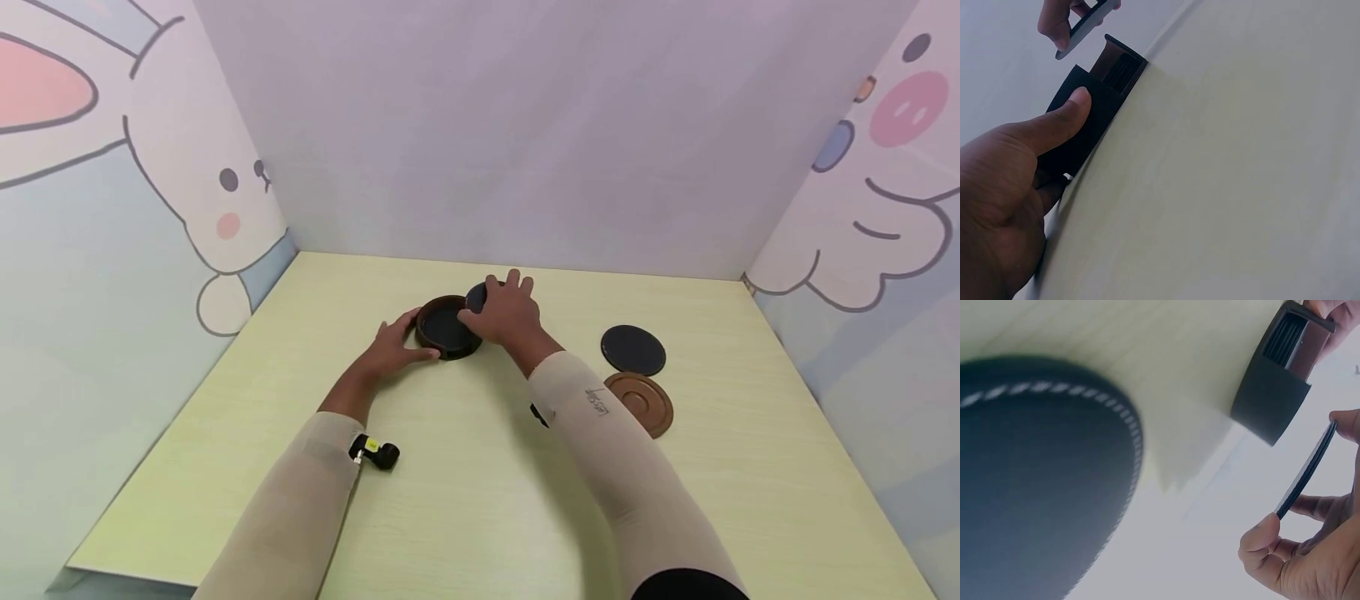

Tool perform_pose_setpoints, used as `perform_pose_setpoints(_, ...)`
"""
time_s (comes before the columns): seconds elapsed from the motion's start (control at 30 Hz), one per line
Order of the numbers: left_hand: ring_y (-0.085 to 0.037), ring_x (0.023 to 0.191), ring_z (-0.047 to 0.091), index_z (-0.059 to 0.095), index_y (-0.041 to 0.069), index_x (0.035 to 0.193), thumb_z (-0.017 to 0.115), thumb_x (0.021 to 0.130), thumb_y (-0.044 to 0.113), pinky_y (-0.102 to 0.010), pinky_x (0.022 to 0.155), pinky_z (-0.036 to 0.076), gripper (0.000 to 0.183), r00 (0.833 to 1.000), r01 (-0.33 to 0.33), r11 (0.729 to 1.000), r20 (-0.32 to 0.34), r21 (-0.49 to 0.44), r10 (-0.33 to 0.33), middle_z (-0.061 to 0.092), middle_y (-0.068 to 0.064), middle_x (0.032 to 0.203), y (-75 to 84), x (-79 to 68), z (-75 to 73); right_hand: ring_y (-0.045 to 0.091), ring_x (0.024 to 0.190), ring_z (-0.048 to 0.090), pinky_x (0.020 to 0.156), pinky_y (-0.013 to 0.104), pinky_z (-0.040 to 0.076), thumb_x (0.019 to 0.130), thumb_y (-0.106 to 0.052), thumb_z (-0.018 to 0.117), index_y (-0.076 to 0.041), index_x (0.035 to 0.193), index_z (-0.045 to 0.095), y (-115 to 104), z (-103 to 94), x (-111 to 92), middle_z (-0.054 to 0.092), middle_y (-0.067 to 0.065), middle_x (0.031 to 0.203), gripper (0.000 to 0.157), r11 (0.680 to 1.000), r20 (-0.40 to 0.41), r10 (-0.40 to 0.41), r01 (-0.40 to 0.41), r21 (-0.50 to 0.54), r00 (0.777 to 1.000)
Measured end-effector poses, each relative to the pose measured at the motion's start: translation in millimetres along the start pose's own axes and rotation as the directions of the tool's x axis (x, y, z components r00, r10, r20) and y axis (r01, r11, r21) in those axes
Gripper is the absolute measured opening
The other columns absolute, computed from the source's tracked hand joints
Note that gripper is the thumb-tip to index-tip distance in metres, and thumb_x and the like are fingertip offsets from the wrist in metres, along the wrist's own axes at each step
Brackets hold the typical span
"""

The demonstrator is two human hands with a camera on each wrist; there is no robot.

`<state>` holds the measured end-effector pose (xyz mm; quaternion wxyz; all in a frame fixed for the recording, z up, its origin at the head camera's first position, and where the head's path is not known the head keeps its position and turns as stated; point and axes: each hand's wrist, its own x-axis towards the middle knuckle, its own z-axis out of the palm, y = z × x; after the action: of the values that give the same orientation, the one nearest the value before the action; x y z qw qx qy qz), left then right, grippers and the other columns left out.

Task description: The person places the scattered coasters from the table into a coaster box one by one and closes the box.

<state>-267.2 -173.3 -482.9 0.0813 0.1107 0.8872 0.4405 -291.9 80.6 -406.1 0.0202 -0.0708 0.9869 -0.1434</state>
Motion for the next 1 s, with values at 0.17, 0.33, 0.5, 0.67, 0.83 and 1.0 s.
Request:
perform_pose_setpoints(0.17,-0.033,0.172,0.017,0.027,0.021,0.175,0.086,0.093,0.05,-0.055,0.14,-0.018,0.105,1.0,-0.01,1.0,0.014,0.001,0.01,0.034,-0.006,0.18,1.0,0.8,0.5,0.045,0.141,0.037,0.092,0.058,0.063,0.098,-0.065,0.06,-0.012,0.165,0.042,-10.6,0.7,1.5,0.035,0.026,0.16,0.087,1.0,0.007,-0.009,0.009,-0.021,1.0)
perform_pose_setpoints(0.33,-0.034,0.172,0.018,0.026,0.021,0.175,0.085,0.093,0.05,-0.056,0.139,-0.018,0.105,1.0,-0.009,1.0,0.023,0.009,0.008,0.033,-0.007,0.181,2.6,-1.1,0.1,0.043,0.139,0.039,0.091,0.057,0.064,0.096,-0.065,0.061,-0.012,0.162,0.045,-23.6,3.2,3.8,0.038,0.025,0.157,0.086,1.0,-0.005,-0.012,0.012,-0.025,1.0)
perform_pose_setpoints(0.5,-0.036,0.173,0.009,0.026,0.023,0.175,0.085,0.093,0.053,-0.057,0.14,-0.016,0.106,1.0,0.019,1.0,0.012,0.008,-0.019,0.031,-0.006,0.182,4.7,-3.2,-1.4,0.042,0.137,0.04,0.091,0.056,0.064,0.095,-0.064,0.06,-0.013,0.159,0.049,-39.6,7.4,6.4,0.042,0.023,0.152,0.082,1.0,-0.003,-0.007,0.007,-0.011,1.0)
perform_pose_setpoints(0.67,-0.036,0.174,0.003,0.026,0.026,0.175,0.085,0.093,0.053,-0.058,0.14,-0.014,0.104,1.0,0.027,1.0,0.009,0.005,-0.027,0.03,-0.003,0.182,2.4,-1.9,-1.9,0.041,0.137,0.04,0.093,0.055,0.064,0.096,-0.063,0.061,-0.014,0.159,0.049,-57.1,9.0,8.8,0.043,0.022,0.152,0.081,1.0,0.018,-0.005,0.005,-0.014,1.0)
perform_pose_setpoints(0.83,-0.036,0.174,0.007,0.027,0.023,0.175,0.085,0.094,0.05,-0.059,0.14,-0.014,0.104,1.0,0.014,1.0,0.01,0.009,-0.014,0.031,-0.004,0.182,0.2,-1.5,-2.4,0.042,0.139,0.041,0.095,0.055,0.064,0.098,-0.063,0.061,-0.014,0.16,0.048,-70.8,9.5,8.3,0.043,0.022,0.153,0.08,1.0,0.036,-0.014,0.014,-0.014,0.999)
perform_pose_setpoints(1.0,-0.032,0.171,0.022,0.031,0.02,0.173,0.085,0.094,0.047,-0.056,0.139,-0.018,0.099,0.999,-0.041,0.999,0.01,-0.008,0.041,0.037,-0.006,0.179,0.5,-0.5,-2.6,0.041,0.136,0.042,0.095,0.053,0.063,0.098,-0.068,0.06,-0.015,0.159,0.048,-76.9,12.5,8.5,0.045,0.02,0.149,0.082,1.0,0.041,-0.002,0.003,-0.018,0.999)
